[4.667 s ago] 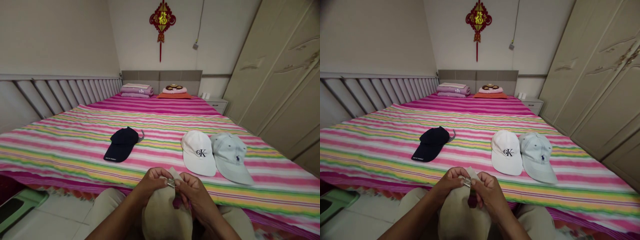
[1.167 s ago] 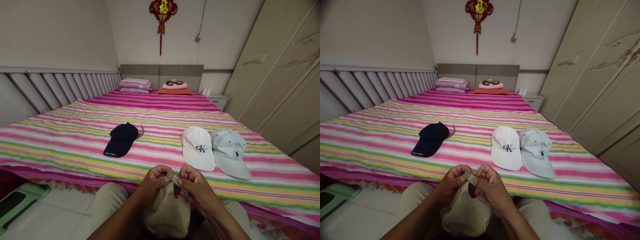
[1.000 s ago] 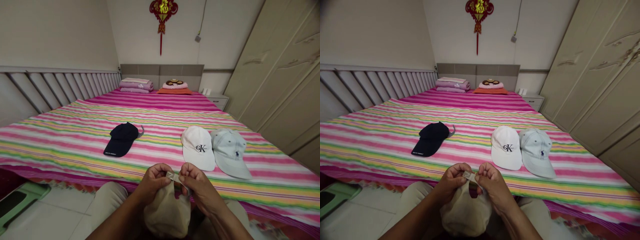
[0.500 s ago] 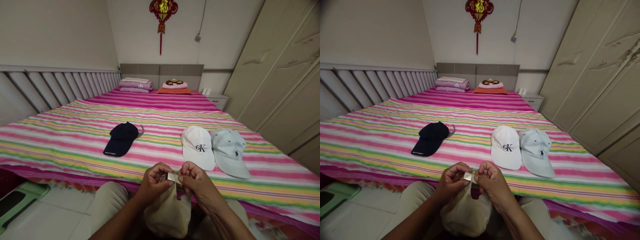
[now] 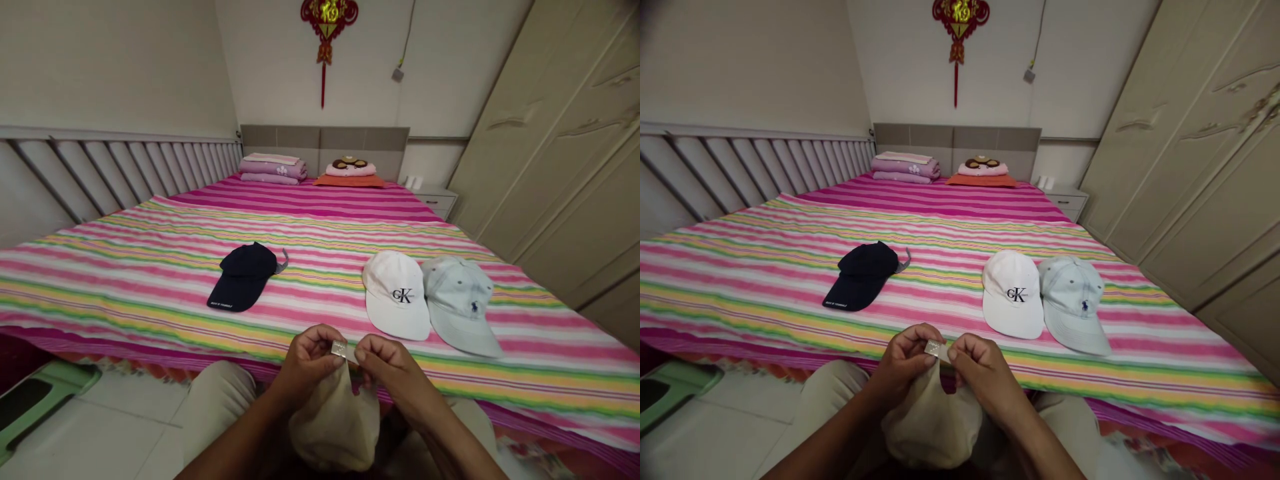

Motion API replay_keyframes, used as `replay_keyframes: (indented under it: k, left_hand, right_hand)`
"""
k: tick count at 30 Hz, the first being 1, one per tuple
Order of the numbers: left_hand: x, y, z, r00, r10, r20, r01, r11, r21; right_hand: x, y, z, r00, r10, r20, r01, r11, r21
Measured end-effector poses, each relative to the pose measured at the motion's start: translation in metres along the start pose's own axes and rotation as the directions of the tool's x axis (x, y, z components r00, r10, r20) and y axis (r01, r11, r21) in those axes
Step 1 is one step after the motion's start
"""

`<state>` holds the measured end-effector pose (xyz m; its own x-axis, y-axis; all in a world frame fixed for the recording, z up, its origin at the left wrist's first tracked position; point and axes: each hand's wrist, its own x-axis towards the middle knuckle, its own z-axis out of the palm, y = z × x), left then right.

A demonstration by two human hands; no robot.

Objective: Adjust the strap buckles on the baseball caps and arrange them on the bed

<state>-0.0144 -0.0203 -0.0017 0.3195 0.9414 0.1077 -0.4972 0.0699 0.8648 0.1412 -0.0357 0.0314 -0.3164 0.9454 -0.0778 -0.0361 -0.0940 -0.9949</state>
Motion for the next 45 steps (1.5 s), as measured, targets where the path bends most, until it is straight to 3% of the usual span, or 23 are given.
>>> replay_keyframes:
  k: [13,21,28,32,35,38,42,45]
  left_hand:
    - [0.001,0.001,-0.003,0.998,0.003,0.056,-0.005,0.999,0.039]
    - [0.001,-0.006,-0.005,0.998,-0.052,-0.029,0.05,0.997,-0.059]
    - [0.001,-0.012,-0.009,0.995,0.06,-0.078,-0.059,0.998,0.008]
    - [0.0,-0.009,-0.005,0.992,0.014,-0.124,-0.006,0.998,0.061]
    - [-0.001,-0.002,-0.002,0.987,-0.082,-0.141,0.095,0.991,0.092]
    - [-0.003,0.003,-0.003,0.984,-0.151,-0.089,0.16,0.982,0.101]
    - [-0.004,0.004,-0.007,0.991,-0.126,0.036,0.122,0.989,0.084]
    - [-0.002,0.005,-0.011,0.987,-0.133,0.091,0.114,0.975,0.19]
  right_hand:
    - [0.005,0.004,0.007,1.0,0.018,0.022,-0.019,0.999,0.046]
    - [0.002,0.003,0.008,0.996,-0.06,-0.067,0.043,0.971,-0.235]
    - [0.005,0.014,0.012,0.988,-0.088,-0.128,0.056,0.971,-0.233]
    - [0.004,0.014,0.012,0.982,-0.103,-0.16,0.055,0.958,-0.282]
    - [0.001,0.01,0.011,0.98,-0.109,-0.166,0.048,0.942,-0.332]
    - [-0.002,0.006,0.011,0.976,-0.142,-0.167,0.063,0.913,-0.404]
    - [-0.005,0.004,0.011,0.975,-0.169,-0.144,0.082,0.876,-0.475]
    - [-0.007,0.002,0.01,0.976,-0.185,-0.114,0.1,0.848,-0.521]
